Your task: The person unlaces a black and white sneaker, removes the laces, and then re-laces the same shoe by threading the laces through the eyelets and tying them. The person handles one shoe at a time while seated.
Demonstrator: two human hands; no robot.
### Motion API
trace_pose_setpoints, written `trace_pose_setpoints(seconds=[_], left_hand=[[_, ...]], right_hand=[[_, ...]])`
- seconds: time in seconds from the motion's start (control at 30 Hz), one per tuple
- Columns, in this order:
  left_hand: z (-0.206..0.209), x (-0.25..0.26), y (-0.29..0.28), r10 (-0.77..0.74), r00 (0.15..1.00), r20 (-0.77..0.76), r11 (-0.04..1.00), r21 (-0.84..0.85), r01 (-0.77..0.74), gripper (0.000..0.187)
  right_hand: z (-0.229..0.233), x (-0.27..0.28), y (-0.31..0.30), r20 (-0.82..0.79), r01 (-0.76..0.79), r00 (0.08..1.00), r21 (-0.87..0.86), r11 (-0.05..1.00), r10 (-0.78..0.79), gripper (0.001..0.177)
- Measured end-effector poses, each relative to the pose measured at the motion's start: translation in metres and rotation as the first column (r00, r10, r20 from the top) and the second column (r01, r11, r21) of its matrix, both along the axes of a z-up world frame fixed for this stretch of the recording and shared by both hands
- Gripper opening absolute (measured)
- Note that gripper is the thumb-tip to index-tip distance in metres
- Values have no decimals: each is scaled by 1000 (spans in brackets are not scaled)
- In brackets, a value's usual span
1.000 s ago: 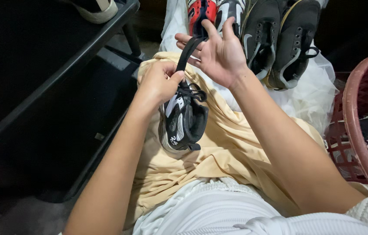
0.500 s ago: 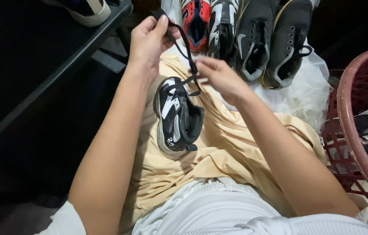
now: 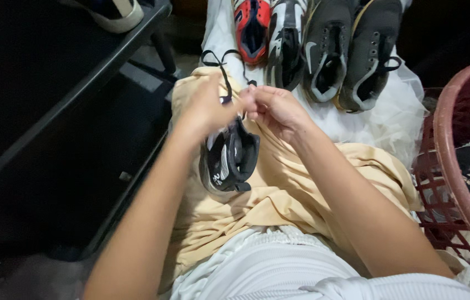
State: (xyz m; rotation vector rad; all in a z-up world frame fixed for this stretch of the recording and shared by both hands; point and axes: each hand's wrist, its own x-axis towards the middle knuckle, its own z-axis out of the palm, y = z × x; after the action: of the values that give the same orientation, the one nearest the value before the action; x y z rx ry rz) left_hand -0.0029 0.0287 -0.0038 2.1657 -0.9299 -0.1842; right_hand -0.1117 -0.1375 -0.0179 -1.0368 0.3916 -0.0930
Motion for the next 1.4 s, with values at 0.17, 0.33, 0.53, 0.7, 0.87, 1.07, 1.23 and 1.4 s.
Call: trace_pose_setpoints(seconds=[0.17, 0.33, 0.53, 0.7, 0.87, 1.07, 1.23, 1.4], left_hand=[[-2, -22, 22, -83, 993, -89, 996, -49, 78, 91], [0, -13, 26, -113, 980, -162, 994, -25, 110, 97], [16, -15, 37, -147, 964, -224, 988, 10, 153, 88], [42, -12, 52, -211, 863, -460, 970, 12, 244, 90], [57, -4, 57, -289, 843, -453, 945, 3, 326, 93], [47, 3, 57, -338, 807, -485, 933, -63, 353, 90], [34, 17, 54, -329, 934, -138, 944, -28, 328, 87], [16, 4, 43, -201, 968, -152, 971, 101, 218, 78]], right_hand=[[-13, 6, 9, 80, 54, 995, 58, 997, -58, 22], [-18, 14, 3, 115, 115, 986, 56, 992, -120, 22], [-15, 16, 7, 105, 160, 980, 68, 985, -166, 23], [-17, 13, 15, 120, 142, 981, 78, 987, -151, 23], [-39, 16, 30, 154, 180, 965, 206, 962, -213, 25], [-75, 19, 45, 188, 214, 917, 513, 831, -353, 21], [-72, 30, 49, 246, 123, 927, 518, 847, -285, 23], [-40, 8, 35, 201, 133, 964, 210, 969, -176, 22]])
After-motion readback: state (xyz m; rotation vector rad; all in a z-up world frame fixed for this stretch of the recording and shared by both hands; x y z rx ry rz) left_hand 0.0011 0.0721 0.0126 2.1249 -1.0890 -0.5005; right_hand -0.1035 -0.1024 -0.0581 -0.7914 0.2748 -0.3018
